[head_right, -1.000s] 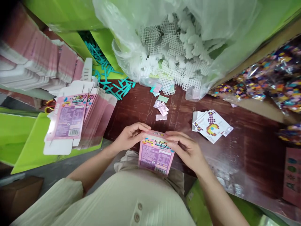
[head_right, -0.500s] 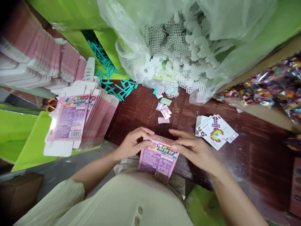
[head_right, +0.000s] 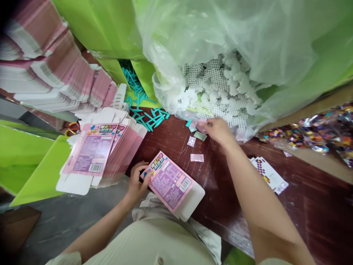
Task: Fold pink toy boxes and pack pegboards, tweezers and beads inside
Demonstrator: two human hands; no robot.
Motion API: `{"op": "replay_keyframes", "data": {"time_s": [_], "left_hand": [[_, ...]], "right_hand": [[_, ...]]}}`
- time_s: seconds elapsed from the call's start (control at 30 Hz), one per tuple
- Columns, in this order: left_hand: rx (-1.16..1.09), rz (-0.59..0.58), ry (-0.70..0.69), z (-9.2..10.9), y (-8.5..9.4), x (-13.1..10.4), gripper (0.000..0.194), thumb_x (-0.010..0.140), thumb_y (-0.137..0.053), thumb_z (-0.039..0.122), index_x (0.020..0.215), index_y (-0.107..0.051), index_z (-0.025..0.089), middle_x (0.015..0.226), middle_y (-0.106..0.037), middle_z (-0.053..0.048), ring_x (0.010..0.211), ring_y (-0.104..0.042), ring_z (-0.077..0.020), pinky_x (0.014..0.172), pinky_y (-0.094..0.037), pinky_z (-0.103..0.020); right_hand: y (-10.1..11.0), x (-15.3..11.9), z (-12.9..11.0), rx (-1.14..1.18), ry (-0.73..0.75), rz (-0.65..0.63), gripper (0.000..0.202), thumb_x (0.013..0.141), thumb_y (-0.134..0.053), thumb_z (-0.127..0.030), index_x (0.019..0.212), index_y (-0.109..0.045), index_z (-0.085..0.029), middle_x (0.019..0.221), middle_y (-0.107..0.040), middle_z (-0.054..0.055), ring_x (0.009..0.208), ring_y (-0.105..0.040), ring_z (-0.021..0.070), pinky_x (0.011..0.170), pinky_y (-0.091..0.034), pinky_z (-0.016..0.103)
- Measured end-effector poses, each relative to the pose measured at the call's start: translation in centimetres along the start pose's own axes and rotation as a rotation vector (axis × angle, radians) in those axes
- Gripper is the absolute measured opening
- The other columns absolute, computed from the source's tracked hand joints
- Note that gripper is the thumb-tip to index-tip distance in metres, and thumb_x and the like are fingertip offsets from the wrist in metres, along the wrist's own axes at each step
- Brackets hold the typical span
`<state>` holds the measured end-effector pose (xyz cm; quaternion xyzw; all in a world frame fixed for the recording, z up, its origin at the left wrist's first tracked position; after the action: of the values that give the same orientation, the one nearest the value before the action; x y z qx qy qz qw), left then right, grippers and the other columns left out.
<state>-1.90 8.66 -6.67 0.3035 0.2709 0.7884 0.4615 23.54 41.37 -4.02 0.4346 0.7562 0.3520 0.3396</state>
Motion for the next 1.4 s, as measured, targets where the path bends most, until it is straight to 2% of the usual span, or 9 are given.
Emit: {"op": "replay_keyframes", "data": {"time_s": [0.17,0.4,0.53,0.67,0.8,0.93,1.07,1.27,1.4], "left_hand": [[0.077,0.015,-0.048,0.4,-0.7,-0.1,0.020,0.101,-0.061,0.032,0.117,-0.064,0.022,0.124,-0.072,-0.010,0.122,-0.066,-0.0278,0.105,-0.047,-0.046],[0.069,-0.017,-0.056,0.8,-0.5,0.1,0.020,0.101,-0.060,0.031,0.119,-0.063,0.022,0.124,-0.074,-0.009,0.124,-0.066,-0.0280,0.103,-0.044,-0.044],[0.089,-0.010,-0.062,0.7,-0.6,0.1,0.021,0.101,-0.059,0.030,0.120,-0.063,0.022,0.128,-0.072,-0.011,0.121,-0.065,-0.0281,0.102,-0.044,-0.044],[0.088,-0.009,-0.069,0.2,-0.8,0.2,0.022,0.102,-0.059,0.032,0.120,-0.064,0.021,0.125,-0.072,-0.012,0.118,-0.067,-0.0288,0.103,-0.046,-0.046],[0.070,-0.020,-0.088,-0.5,-1.1,0.8,0.024,0.101,-0.059,0.034,0.120,-0.063,0.019,0.122,-0.072,-0.013,0.116,-0.068,-0.0295,0.103,-0.049,-0.048],[0.129,0.012,-0.201,1.2,-0.2,1.9,0.030,0.098,-0.066,0.033,0.124,-0.062,0.019,0.130,-0.067,-0.017,0.131,-0.061,-0.0346,0.113,-0.045,-0.056],[0.079,0.003,-0.381,7.9,-0.2,3.7,0.030,0.094,-0.074,0.027,0.122,-0.064,0.024,0.134,-0.065,-0.013,0.139,-0.054,-0.0350,0.119,-0.040,-0.056],[-0.195,-0.691,-0.746,24.9,-14.7,8.3,0.026,0.097,-0.073,0.029,0.122,-0.070,0.022,0.126,-0.072,-0.011,0.122,-0.065,-0.0309,0.108,-0.049,-0.045],[-0.026,-0.979,-0.660,30.5,-25.7,12.0,0.074,0.069,-0.097,0.025,0.135,-0.067,0.012,0.138,-0.066,-0.020,0.129,-0.062,-0.0385,0.108,-0.049,-0.045]], "right_hand": [[-0.3,4.3,0.5,-0.091,-0.097,0.090,0.036,0.102,-0.056,-0.046,0.082,-0.067,-0.017,0.107,-0.066,0.021,0.095,-0.066,0.0318,0.082,-0.048,0.044],[-0.2,2.1,0.7,-0.123,0.063,-0.119,0.037,0.085,-0.082,-0.038,0.062,-0.059,-0.022,0.076,-0.059,0.010,0.085,-0.062,0.0292,0.084,-0.049,0.045],[0.2,0.8,-0.5,-0.105,0.097,-0.126,0.033,0.097,-0.068,-0.032,0.068,-0.060,-0.019,0.097,-0.067,0.015,0.111,-0.060,0.0331,0.104,-0.044,0.050],[-2.1,-0.9,-3.0,-0.105,-0.052,-0.060,0.019,0.101,-0.062,-0.031,0.108,-0.071,-0.015,0.138,-0.059,0.024,0.134,-0.050,0.0454,0.109,-0.039,0.066],[-3.0,-1.7,-4.8,-0.032,-0.117,0.015,0.057,0.096,-0.072,-0.027,0.149,-0.054,-0.019,0.146,-0.054,0.024,0.131,-0.057,0.0411,0.107,-0.045,0.056],[0.2,-3.5,-4.0,0.076,-0.040,0.032,0.046,0.094,-0.077,-0.027,0.137,-0.063,-0.019,0.134,-0.064,0.014,0.117,-0.065,0.0271,0.103,-0.050,0.039],[7.4,-8.7,-0.2,0.408,0.090,0.151,0.027,0.092,-0.079,-0.035,0.112,-0.070,-0.018,0.107,-0.071,0.003,0.098,-0.067,0.0189,0.091,-0.053,0.035],[14.8,-16.9,7.3,0.924,0.039,0.417,0.038,0.072,-0.089,-0.035,0.097,-0.064,-0.024,0.092,-0.072,-0.001,0.081,-0.065,0.0126,0.081,-0.052,0.033],[14.3,-21.0,11.7,0.920,-0.133,0.502,0.044,0.063,-0.095,-0.041,0.092,-0.064,-0.027,0.091,-0.073,0.000,0.076,-0.064,0.0146,0.074,-0.053,0.033]]}}
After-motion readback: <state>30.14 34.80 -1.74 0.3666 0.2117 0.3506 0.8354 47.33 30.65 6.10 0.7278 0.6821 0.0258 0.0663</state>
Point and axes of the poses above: each hand's wrist, its own x-axis towards the middle knuckle, its own y-axis out of the back of the hand, z = x × y, the point moved 5 cm from there along x, towards the middle knuckle
